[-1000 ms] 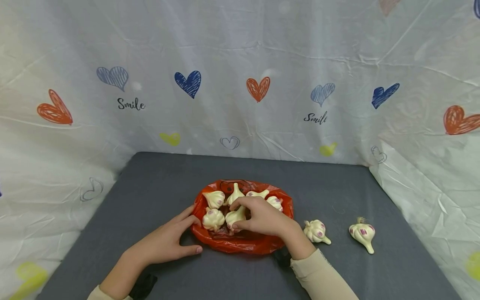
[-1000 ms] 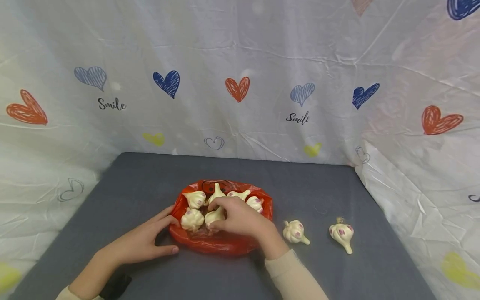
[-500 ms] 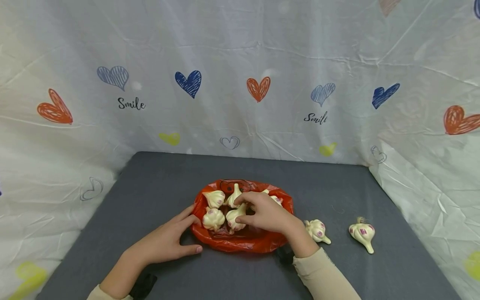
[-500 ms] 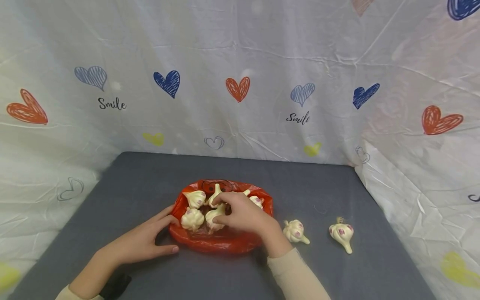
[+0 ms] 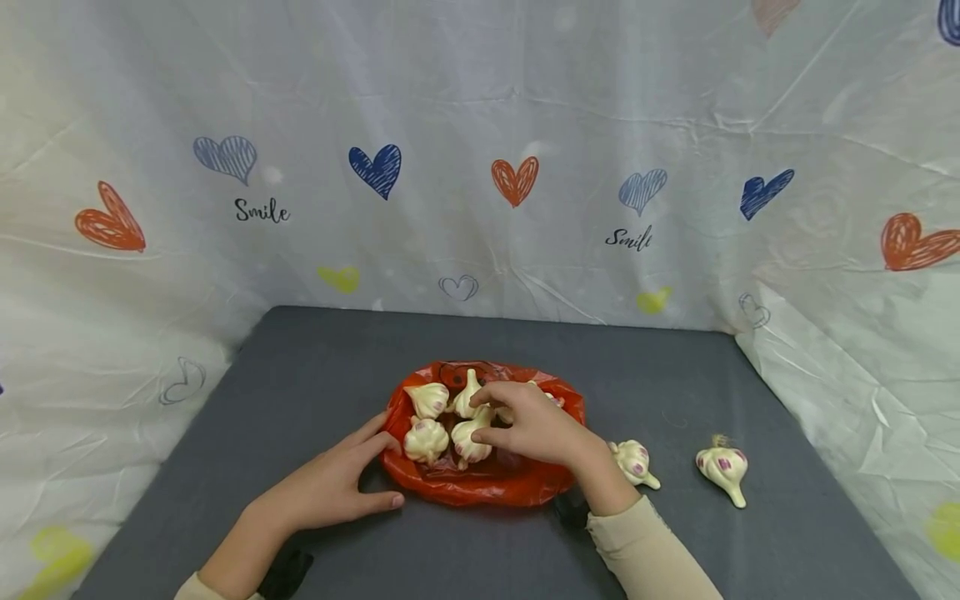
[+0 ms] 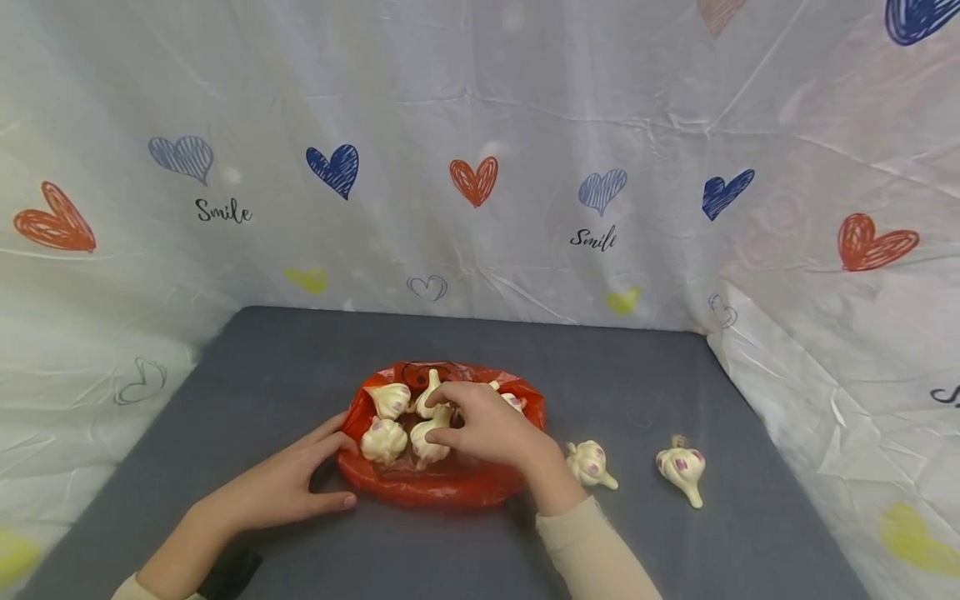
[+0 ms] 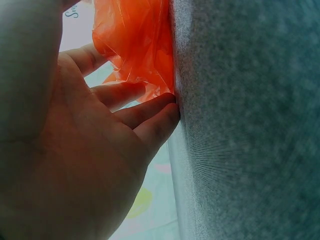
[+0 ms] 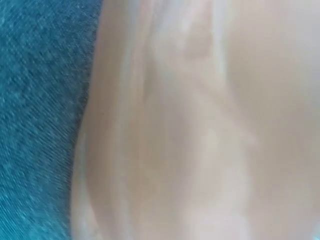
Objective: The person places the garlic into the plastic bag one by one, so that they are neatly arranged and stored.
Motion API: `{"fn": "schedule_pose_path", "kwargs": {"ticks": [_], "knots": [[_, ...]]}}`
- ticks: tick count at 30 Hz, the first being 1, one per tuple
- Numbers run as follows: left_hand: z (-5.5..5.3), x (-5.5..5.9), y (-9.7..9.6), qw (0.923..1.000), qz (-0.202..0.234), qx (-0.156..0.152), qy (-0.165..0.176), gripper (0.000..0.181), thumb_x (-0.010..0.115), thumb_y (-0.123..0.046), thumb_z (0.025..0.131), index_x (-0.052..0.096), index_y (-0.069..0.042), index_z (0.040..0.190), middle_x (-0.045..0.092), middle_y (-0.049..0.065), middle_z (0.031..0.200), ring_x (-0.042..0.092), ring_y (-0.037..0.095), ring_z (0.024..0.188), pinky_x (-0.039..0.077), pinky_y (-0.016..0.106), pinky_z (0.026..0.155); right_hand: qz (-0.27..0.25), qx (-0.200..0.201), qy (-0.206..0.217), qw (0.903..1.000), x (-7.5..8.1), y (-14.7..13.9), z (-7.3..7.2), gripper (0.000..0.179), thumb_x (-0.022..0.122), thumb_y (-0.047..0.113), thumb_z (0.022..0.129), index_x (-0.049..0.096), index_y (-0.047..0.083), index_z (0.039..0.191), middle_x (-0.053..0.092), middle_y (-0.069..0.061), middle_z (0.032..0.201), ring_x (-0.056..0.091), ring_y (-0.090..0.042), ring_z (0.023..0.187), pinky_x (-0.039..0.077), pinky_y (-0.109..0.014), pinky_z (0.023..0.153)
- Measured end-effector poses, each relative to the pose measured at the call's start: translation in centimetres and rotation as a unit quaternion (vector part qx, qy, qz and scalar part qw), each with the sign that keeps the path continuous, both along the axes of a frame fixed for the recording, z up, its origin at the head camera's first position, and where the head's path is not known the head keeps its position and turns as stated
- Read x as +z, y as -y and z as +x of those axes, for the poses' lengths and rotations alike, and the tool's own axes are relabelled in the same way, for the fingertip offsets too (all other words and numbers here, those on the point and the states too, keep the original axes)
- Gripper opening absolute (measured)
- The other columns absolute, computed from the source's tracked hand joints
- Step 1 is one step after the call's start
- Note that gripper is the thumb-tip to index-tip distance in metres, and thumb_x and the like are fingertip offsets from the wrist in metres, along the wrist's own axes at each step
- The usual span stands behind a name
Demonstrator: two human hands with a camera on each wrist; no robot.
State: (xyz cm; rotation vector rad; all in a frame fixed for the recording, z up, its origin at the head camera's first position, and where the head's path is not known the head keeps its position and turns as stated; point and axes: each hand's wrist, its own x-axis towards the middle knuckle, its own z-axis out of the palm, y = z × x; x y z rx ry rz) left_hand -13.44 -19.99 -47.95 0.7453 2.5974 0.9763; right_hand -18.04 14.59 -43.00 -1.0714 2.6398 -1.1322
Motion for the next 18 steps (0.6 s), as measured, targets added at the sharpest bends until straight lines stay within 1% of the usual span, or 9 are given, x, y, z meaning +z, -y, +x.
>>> {"fn": "schedule_pose_path", "kwargs": {"ticks": [4, 5, 7, 13, 18], "knots": [[0.0, 0.0, -0.2, 1.0000, 0.003, -0.003, -0.005, 0.047, 0.083, -0.062, 0.093, 0.062, -0.037, 0.127, 0.019, 0.011, 0.180, 0.028, 0.042, 0.162, 0.040, 0.067, 0.117, 0.005, -0.022, -0.003, 0.9997, 0.5, -0.4, 0.3, 0.040, 0.087, 0.028, 0.097, 0.074, 0.009, 0.130, 0.075, 0.000, 0.125, 0.069, -0.025, 0.105, 0.059, -0.050, 0.093], [0.0, 0.0, -0.2, 1.0000, 0.002, -0.003, -0.005, 0.047, 0.083, -0.062, 0.093, 0.062, -0.037, 0.127, 0.019, 0.011, 0.180, 0.028, 0.042, 0.162, 0.040, 0.067, 0.118, 0.005, -0.024, -0.005, 0.9997, 0.6, -0.5, 0.4, 0.040, 0.087, 0.028, 0.098, 0.073, 0.010, 0.131, 0.074, -0.001, 0.127, 0.069, -0.023, 0.110, 0.058, -0.052, 0.096], [0.0, 0.0, -0.3, 1.0000, 0.004, -0.005, -0.006, 0.047, 0.083, -0.062, 0.093, 0.062, -0.037, 0.128, 0.019, 0.012, 0.180, 0.028, 0.042, 0.162, 0.039, 0.068, 0.118, 0.004, -0.027, -0.007, 0.9996, 0.9, -0.7, 0.6, 0.040, 0.086, 0.028, 0.098, 0.073, 0.009, 0.132, 0.074, -0.002, 0.129, 0.069, -0.022, 0.116, 0.057, -0.054, 0.100], [-0.1, 0.2, -0.2, 0.9999, 0.008, -0.010, -0.004, 0.048, 0.082, -0.062, 0.094, 0.062, -0.036, 0.129, 0.019, 0.014, 0.180, 0.027, 0.044, 0.162, 0.039, 0.069, 0.118, -0.026, -0.026, -0.024, 0.9991, 1.5, -1.1, 0.6, 0.042, 0.087, 0.025, 0.097, 0.072, 0.007, 0.133, 0.074, -0.008, 0.130, 0.070, -0.028, 0.121, 0.060, -0.055, 0.097], [-0.1, 0.2, 0.0, 0.9999, 0.006, -0.012, -0.005, 0.050, 0.081, -0.064, 0.094, 0.062, -0.034, 0.128, 0.019, 0.015, 0.180, 0.027, 0.046, 0.161, 0.039, 0.070, 0.117, -0.025, -0.017, -0.025, 0.9992, 1.6, -0.8, 0.4, 0.044, 0.086, 0.027, 0.099, 0.071, 0.006, 0.135, 0.074, -0.009, 0.132, 0.070, -0.028, 0.123, 0.059, -0.053, 0.100]]}}
